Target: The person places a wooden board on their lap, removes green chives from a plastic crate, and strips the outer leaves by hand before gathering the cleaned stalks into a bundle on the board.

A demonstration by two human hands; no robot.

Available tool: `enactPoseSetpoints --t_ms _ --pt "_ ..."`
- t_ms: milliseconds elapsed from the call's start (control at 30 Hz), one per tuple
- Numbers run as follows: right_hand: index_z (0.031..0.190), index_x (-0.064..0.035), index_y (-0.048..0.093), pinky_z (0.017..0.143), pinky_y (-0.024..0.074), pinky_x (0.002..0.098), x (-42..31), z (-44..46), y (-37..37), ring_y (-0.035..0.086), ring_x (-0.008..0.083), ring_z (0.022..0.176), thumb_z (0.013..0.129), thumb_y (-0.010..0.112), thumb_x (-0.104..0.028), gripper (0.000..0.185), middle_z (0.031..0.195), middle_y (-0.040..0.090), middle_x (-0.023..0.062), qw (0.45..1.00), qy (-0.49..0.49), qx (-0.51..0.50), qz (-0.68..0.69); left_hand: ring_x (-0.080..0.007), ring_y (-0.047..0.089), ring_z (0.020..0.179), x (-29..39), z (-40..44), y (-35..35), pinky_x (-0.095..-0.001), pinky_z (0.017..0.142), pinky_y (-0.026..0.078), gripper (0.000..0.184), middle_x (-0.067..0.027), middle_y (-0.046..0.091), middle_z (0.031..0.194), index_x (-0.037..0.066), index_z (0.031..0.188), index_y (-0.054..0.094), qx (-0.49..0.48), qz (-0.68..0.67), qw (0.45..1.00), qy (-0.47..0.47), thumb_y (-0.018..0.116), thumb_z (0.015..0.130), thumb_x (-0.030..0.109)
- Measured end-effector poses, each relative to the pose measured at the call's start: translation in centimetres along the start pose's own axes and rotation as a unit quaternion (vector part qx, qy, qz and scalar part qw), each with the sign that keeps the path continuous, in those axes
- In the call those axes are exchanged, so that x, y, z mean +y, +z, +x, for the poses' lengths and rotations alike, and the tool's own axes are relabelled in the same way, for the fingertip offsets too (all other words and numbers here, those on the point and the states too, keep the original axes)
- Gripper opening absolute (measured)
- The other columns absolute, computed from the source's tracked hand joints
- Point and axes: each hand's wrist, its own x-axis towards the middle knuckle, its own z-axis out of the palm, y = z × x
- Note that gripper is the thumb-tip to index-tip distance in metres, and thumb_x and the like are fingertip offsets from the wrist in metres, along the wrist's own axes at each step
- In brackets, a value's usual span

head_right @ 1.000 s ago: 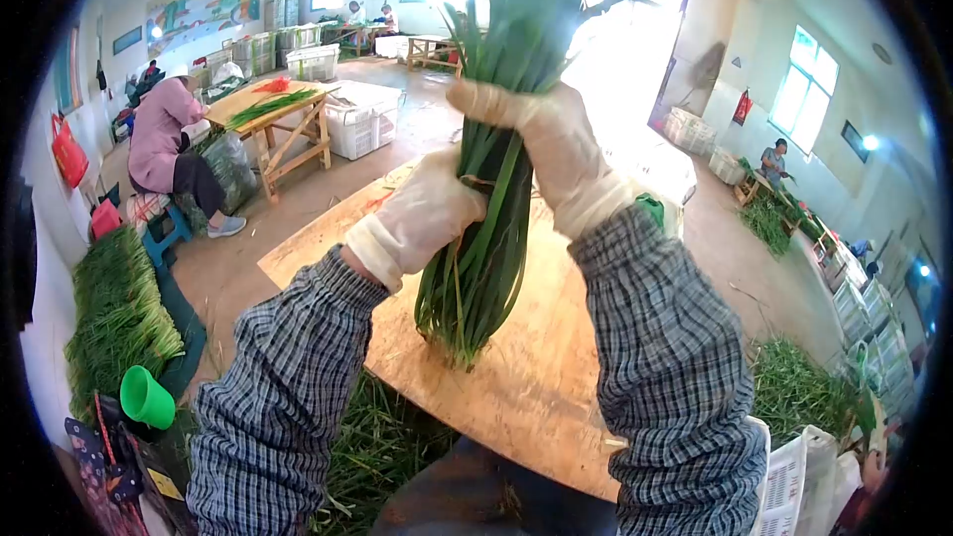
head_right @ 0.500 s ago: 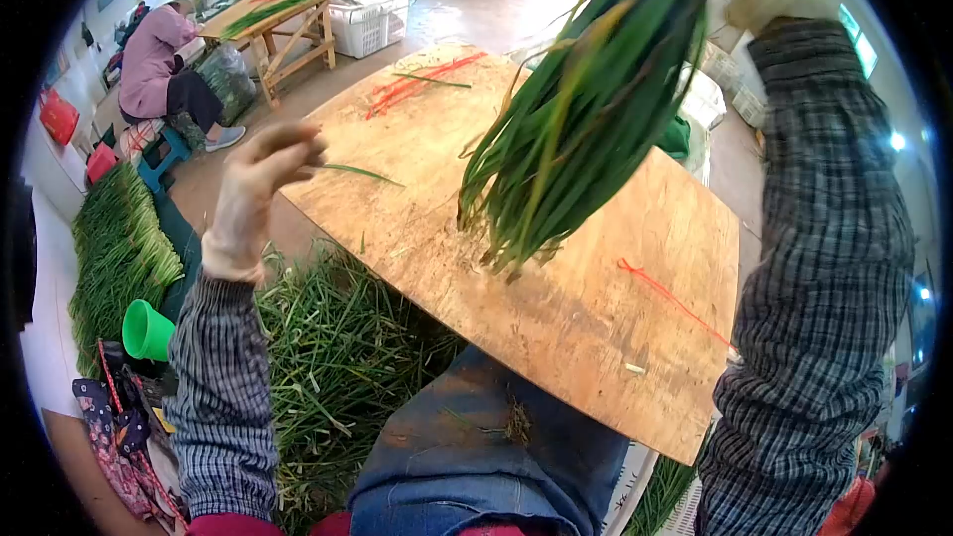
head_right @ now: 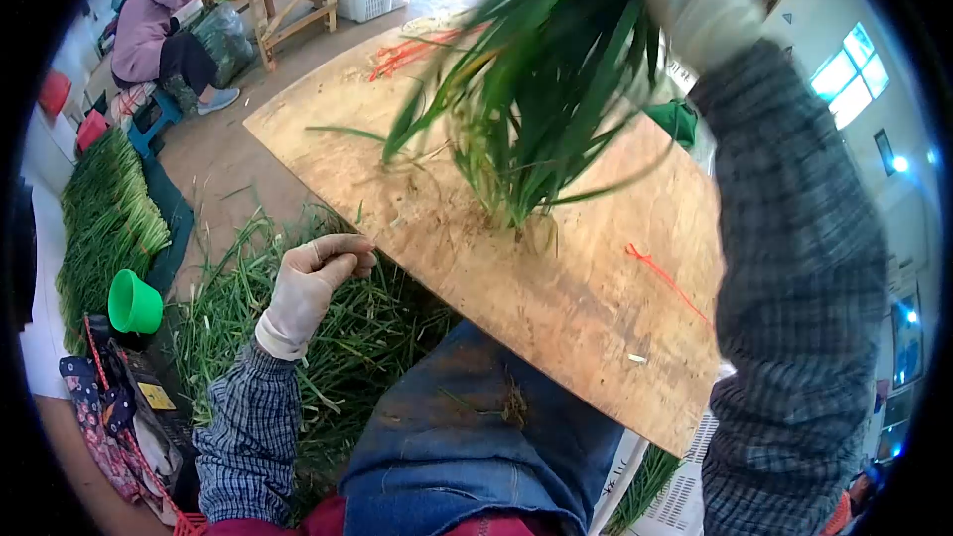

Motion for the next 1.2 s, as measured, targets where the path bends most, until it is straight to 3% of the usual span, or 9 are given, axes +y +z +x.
enactPoseSetpoints --t_ms 67,100,133,367,467,600,900,1000,1200 --pt "0.08 0.0029 0.058 0.057 0.0518 0.0372 0.2 2.9 -3.3 0.061 0.0259 0.064 0.078 0.051 -0.013 0.018 0.074 0.061 0.0159 0.976 -0.013 -0.207 0.071 -0.0153 0.06 0.083 0.0 -0.7 -0.2 -0.0267 0.077 0.049 0.02 -0.0106 0.064 0.089 -0.006 0.102 0.059 0.006 0.031 0.999 -0.005 0.049 0.086 0.001" --pt "0.082 0.0039 0.057 0.054 0.0517 0.0401 -5.3 0.5 -0.9 0.061 0.0272 0.064 0.079 0.049 -0.014 0.02 0.074 0.06 0.0179 0.989 0.132 -0.022 0.06 -0.0152 0.06 0.083 -0.6 -1.0 -0.3 -0.0266 0.077 0.049 0.02 -0.0106 0.064 0.089 -0.006 0.102 0.059 0.019 0.017 1.0 -0.016 0.049 0.086 0.001" --pt "0.082 0.0041 0.057 0.054 0.0517 0.0398 -3.9 0.2 0.0 0.061 0.0273 0.064 0.078 0.05 -0.013 0.019 0.074 0.06 0.0179 0.99 0.132 0.016 0.054 -0.0152 0.06 0.083 -1.1 -1.0 -0.4 -0.0266 0.077 0.049 0.02 -0.0105 0.064 0.089 -0.006 0.102 0.059 0.034 0.002 0.999 -0.023 0.049 0.086 0.001" --pt "0.079 0.005 0.058 0.052 0.0511 0.0379 -1.0 1.6 -2.0 0.062 0.0284 0.063 0.071 0.055 -0.008 0.015 0.07 0.06 0.0182 0.987 0.112 -0.096 0.067 -0.0139 0.061 0.082 -2.9 -1.3 2.6 -0.0242 0.074 0.049 0.022 -0.0106 0.064 0.092 -0.004 0.104 0.059 -0.052 0.086 0.994 0.029 0.051 0.084 -0.001" --pt "0.078 0.0054 0.059 0.052 0.0509 0.0371 -0.2 0.8 -0.8 0.062 0.0289 0.062 0.069 0.058 -0.005 0.014 0.068 0.06 0.0183 0.982 0.172 0.016 0.077 -0.0157 0.062 0.084 -3.7 -0.3 4.7 -0.0247 0.075 0.049 0.023 -0.013 0.064 0.093 -0.005 0.104 0.059 -0.07 0.127 0.983 0.108 0.056 0.081 0.0" --pt "0.076 0.0059 0.059 0.051 0.0506 0.0361 1.4 -0.1 0.2 0.063 0.0295 0.062 0.065 0.061 -0.002 0.013 0.066 0.06 0.0185 0.962 0.244 0.069 0.103 -0.0164 0.061 0.083 -2.9 1.2 8.7 -0.0264 0.074 0.048 0.028 -0.0127 0.064 0.092 -0.003 0.105 0.057 -0.06 0.14 0.984 0.093 0.06 0.079 0.006" --pt "0.065 0.0044 0.058 0.049 0.0452 0.0326 1.7 -0.9 -1.3 0.057 0.0222 0.054 0.064 0.061 -0.005 0.01 0.062 0.058 0.0129 0.99 0.008 0.033 -0.135 -0.0298 0.059 0.086 -3.0 5.9 15.5 -0.0362 0.075 0.046 0.034 -0.02 0.061 0.09 -0.004 0.097 0.059 0.02 0.199 0.976 0.09 0.064 0.076 0.022" --pt "0.064 0.0041 0.059 0.05 0.0448 0.0317 1.2 -1.3 -0.6 0.057 0.0216 0.054 0.064 0.061 -0.005 0.009 0.061 0.057 0.0112 0.989 0.106 0.099 -0.03 -0.031 0.06 0.085 -3.1 6.6 16.5 -0.0375 0.075 0.046 0.034 -0.0203 0.061 0.09 -0.002 0.096 0.06 0.062 0.201 0.974 0.079 0.067 0.074 0.023" --pt "0.065 0.004 0.059 0.051 0.0453 0.0325 2.2 -1.5 -1.9 0.057 0.0219 0.056 0.067 0.059 -0.003 0.008 0.062 0.057 0.0117 0.996 0.053 0.069 0.03 -0.0249 0.06 0.074 -4.5 6.6 18.0 -0.0329 0.066 0.047 0.021 -0.0157 0.061 0.083 -0.001 0.088 0.06 0.144 0.174 0.964 0.137 0.067 0.074 0.012"
